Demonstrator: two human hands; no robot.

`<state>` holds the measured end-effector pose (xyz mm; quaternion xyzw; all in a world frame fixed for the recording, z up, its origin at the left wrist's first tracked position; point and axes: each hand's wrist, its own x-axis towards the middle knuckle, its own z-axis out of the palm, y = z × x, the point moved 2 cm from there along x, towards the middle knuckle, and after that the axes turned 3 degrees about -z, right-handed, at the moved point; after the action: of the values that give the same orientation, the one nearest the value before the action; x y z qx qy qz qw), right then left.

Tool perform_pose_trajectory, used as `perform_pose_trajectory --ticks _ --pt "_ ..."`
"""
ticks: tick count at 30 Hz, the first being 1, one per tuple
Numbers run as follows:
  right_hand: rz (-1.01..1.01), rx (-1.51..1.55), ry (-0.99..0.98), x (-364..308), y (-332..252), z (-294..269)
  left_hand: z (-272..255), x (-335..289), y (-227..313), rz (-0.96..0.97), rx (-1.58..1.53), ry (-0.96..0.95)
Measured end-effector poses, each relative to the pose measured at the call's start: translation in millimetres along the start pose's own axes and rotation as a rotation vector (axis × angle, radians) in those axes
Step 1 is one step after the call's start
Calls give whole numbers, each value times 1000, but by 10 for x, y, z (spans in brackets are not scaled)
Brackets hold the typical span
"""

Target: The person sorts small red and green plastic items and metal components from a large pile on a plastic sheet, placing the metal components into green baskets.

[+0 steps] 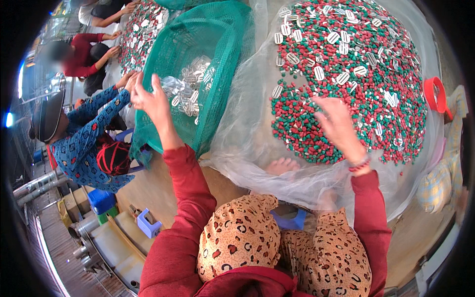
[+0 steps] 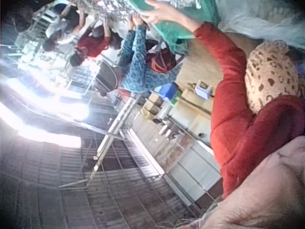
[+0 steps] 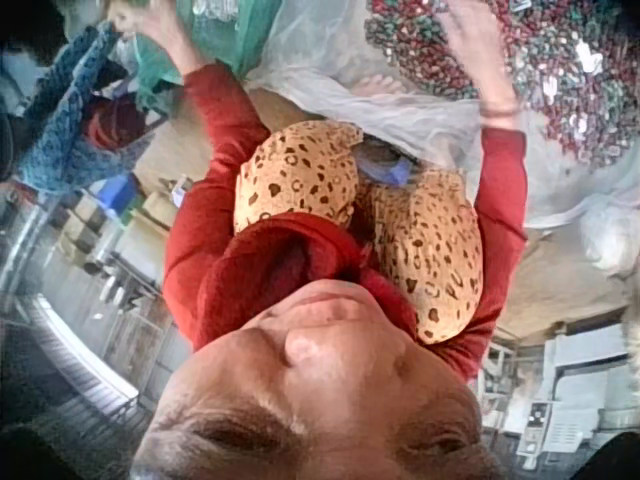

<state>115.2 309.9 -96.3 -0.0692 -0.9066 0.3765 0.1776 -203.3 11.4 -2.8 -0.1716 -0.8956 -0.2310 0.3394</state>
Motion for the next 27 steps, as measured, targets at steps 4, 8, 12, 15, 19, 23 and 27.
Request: perform_pose_trajectory --ticks 4,8,12,15,19,23,27 --pt "-160 -228 -394 -226 -109 706 -49 -438 1445 55 -458 -346" --pt "-36 -487 -288 -348 144 786 871 -1472 1908 243 -437 -1073" --pt "291 -585 -306 -354 332 562 1297 -1954 1510 285 -12 -1097" --pt "431 -644 -326 -510 537 343 1252 -2020 1568 318 -34 -1150" --pt "407 -685 -298 -376 464 174 1413 -1998 1608 276 -210 -1121" --pt "69 -589 -273 -44 420 436 1539 -1961 1652 106 -527 -1305" --pt "68 -625 -303 79 497 734 1496 -1997 1602 140 -437 -1304"
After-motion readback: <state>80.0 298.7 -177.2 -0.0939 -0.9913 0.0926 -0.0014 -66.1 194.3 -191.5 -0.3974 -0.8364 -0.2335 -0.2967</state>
